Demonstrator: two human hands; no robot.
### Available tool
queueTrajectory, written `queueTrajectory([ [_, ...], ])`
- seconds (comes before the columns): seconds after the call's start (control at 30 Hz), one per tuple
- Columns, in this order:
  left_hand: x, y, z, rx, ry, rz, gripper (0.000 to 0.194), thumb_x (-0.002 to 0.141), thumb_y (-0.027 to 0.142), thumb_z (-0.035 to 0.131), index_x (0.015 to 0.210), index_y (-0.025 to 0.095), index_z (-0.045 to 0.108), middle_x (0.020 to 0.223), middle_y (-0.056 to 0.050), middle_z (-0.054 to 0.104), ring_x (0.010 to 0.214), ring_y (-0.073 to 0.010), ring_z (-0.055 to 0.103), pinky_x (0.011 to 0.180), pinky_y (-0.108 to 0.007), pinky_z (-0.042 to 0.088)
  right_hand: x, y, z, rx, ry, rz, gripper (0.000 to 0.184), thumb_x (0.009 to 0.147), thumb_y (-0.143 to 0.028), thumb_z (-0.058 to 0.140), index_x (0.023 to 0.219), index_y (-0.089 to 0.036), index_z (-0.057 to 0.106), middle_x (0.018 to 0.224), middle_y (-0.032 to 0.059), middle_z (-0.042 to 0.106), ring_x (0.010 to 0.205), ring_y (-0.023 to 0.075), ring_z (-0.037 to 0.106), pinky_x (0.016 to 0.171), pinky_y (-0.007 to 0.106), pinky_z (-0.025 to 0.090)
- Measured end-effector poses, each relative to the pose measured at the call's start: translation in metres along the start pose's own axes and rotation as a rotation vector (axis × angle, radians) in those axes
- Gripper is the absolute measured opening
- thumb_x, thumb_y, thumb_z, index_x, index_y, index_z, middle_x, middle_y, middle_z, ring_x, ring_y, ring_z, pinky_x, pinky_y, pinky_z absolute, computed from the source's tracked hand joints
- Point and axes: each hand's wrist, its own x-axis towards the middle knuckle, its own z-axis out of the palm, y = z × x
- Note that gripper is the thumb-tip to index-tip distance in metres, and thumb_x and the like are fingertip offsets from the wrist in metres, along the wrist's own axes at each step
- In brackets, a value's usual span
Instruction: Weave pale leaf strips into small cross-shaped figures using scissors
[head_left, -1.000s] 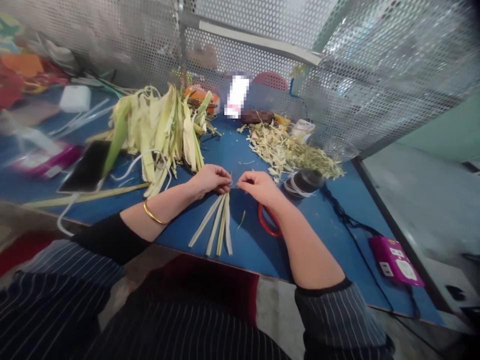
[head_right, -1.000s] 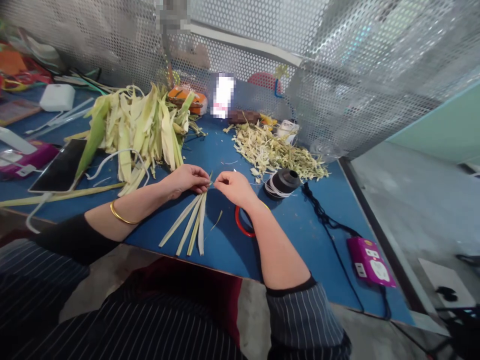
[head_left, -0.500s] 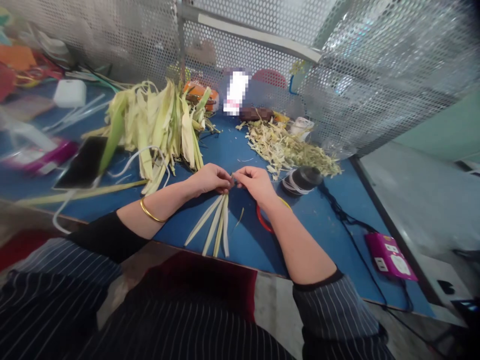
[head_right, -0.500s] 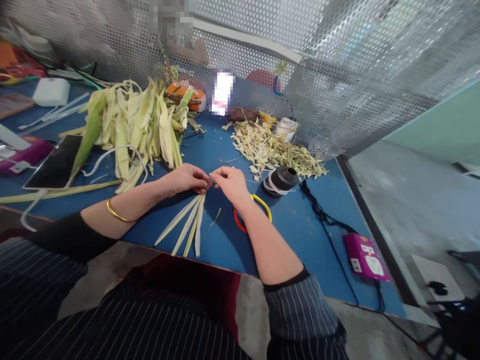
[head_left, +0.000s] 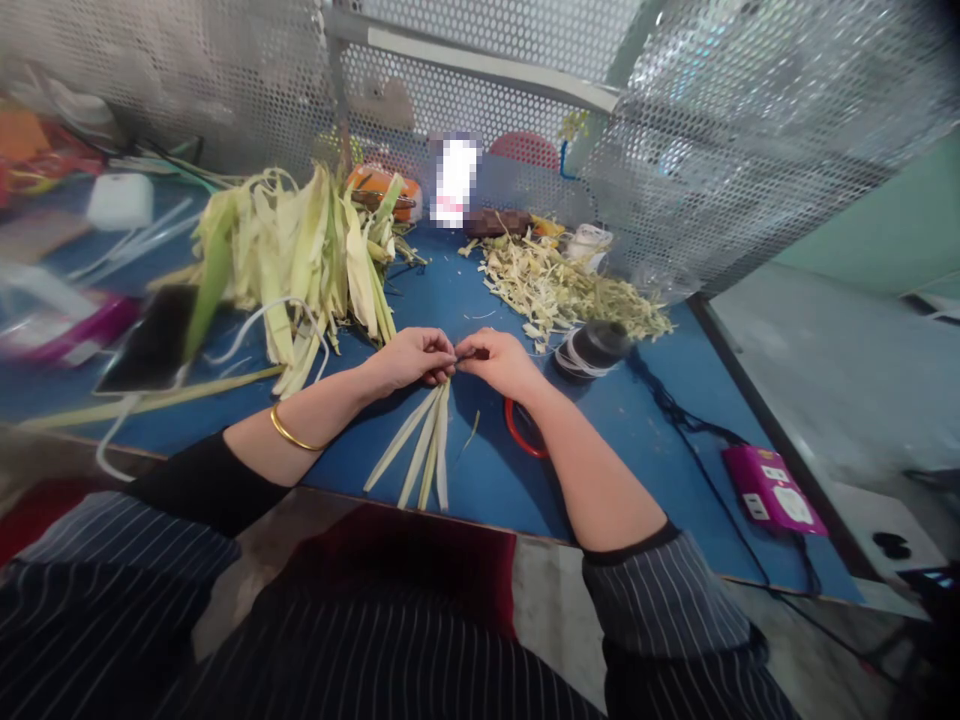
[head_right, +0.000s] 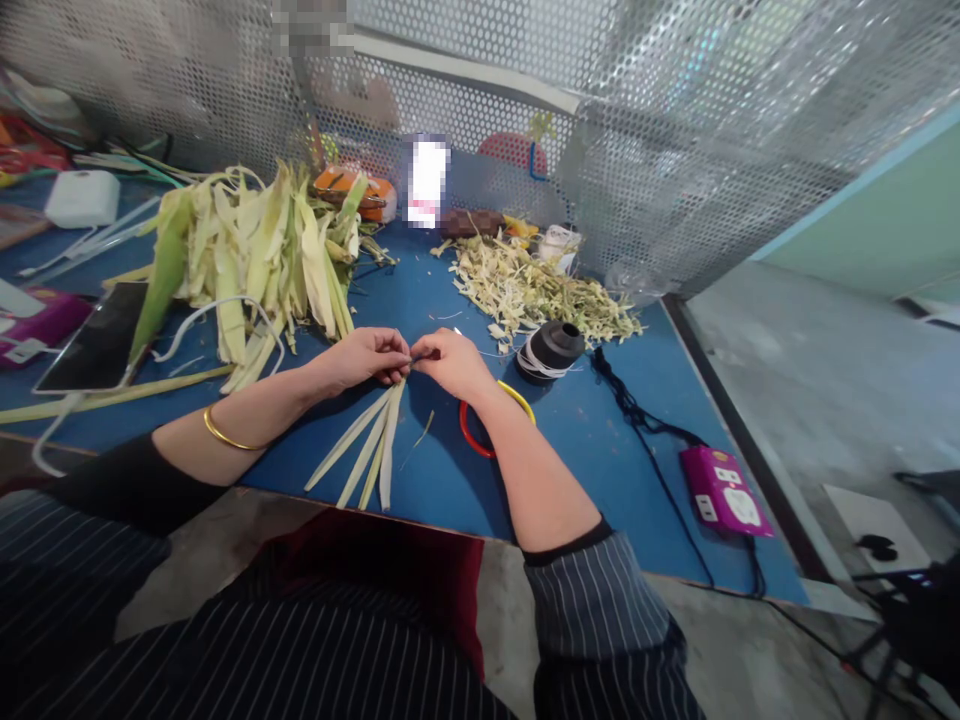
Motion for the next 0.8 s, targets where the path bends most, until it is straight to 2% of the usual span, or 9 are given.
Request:
queueTrajectory([
  [0.1, 0.0, 0.0, 0.0, -0.002, 0.0, 0.002, 0.003, 0.08, 0.011, 0.058, 0.079, 0.013, 0.056, 0.067, -0.001, 0.065, 0.054, -0.0051, 0.058, 0.054, -0.018, 0.046, 0.0, -0.002, 0.003, -0.079, 0.023, -0.023, 0.006, 0.071, -0.019, 0.063, 0.073, -0.019, 0.069, 0.074, -0.0004, 0.057, 0.067, 0.0117, 0.051, 0.066, 0.026, 0.039],
  [0.3, 0.003, -0.003, -0.002, 0.011, 0.018, 0.005, 0.008, 0.079, 0.018, 0.063, 0.079, 0.013, 0.058, 0.07, -0.004, 0.067, 0.055, -0.0066, 0.059, 0.054, -0.019, 0.048, 0.001, -0.003, -0.005, -0.16, 0.043, -0.015, 0.009, 0.075, -0.022, 0.058, 0.073, -0.017, 0.065, 0.076, 0.0007, 0.056, 0.069, 0.0123, 0.051, 0.067, 0.026, 0.038],
  [0.47, 0.006, -0.007, -0.005, -0.028, 0.039, -0.011, 0.013, 0.074, 0.019, 0.069, 0.08, 0.013, 0.059, 0.065, -0.003, 0.067, 0.055, -0.0086, 0.061, 0.053, -0.021, 0.049, -0.003, -0.013, -0.009, -0.103, -0.109, 0.099, 0.013, 0.075, -0.026, 0.057, 0.071, -0.016, 0.065, 0.071, 0.0001, 0.062, 0.064, 0.0116, 0.051, 0.063, 0.026, 0.038],
  [0.6, 0.005, -0.005, -0.006, -0.044, 0.056, -0.024, 0.013, 0.071, 0.016, 0.071, 0.081, 0.012, 0.063, 0.061, -0.002, 0.064, 0.053, -0.0082, 0.059, 0.053, -0.021, 0.048, -0.006, -0.018, -0.009, -0.007, -0.212, 0.099, 0.016, 0.074, -0.03, 0.059, 0.071, -0.016, 0.063, 0.067, -0.001, 0.061, 0.061, 0.0109, 0.052, 0.062, 0.026, 0.04],
  [0.63, 0.005, -0.004, -0.006, -0.05, 0.06, -0.026, 0.013, 0.071, 0.016, 0.071, 0.081, 0.012, 0.064, 0.061, -0.002, 0.064, 0.054, -0.0081, 0.058, 0.053, -0.021, 0.048, -0.006, -0.018, -0.008, 0.023, -0.194, 0.097, 0.015, 0.075, -0.03, 0.059, 0.072, -0.016, 0.063, 0.066, -0.0011, 0.061, 0.061, 0.011, 0.053, 0.063, 0.026, 0.041],
  [0.7, 0.003, -0.002, -0.006, -0.067, 0.074, -0.033, 0.012, 0.07, 0.016, 0.07, 0.08, 0.013, 0.065, 0.062, -0.003, 0.064, 0.054, -0.0082, 0.058, 0.052, -0.021, 0.047, -0.005, -0.016, -0.004, 0.119, -0.069, 0.103, 0.013, 0.076, -0.029, 0.057, 0.078, -0.016, 0.06, 0.07, -0.0009, 0.062, 0.061, 0.0111, 0.057, 0.064, 0.026, 0.044],
  [0.77, 0.002, 0.0, -0.005, -0.087, 0.088, -0.037, 0.011, 0.069, 0.016, 0.07, 0.078, 0.013, 0.064, 0.062, -0.003, 0.064, 0.054, -0.0085, 0.058, 0.05, -0.021, 0.045, -0.003, -0.014, 0.001, 0.249, 0.068, 0.109, 0.013, 0.077, -0.025, 0.054, 0.088, -0.018, 0.055, 0.08, 0.0007, 0.065, 0.061, 0.0107, 0.061, 0.064, 0.027, 0.047],
  [0.8, 0.002, 0.0, -0.004, -0.094, 0.091, -0.033, 0.011, 0.069, 0.016, 0.071, 0.077, 0.013, 0.064, 0.062, -0.003, 0.063, 0.054, -0.0086, 0.058, 0.049, -0.021, 0.044, -0.002, -0.013, 0.004, 0.308, 0.096, 0.112, 0.016, 0.077, -0.022, 0.053, 0.092, -0.019, 0.052, 0.086, 0.0017, 0.066, 0.061, 0.0104, 0.062, 0.064, 0.027, 0.048],
])
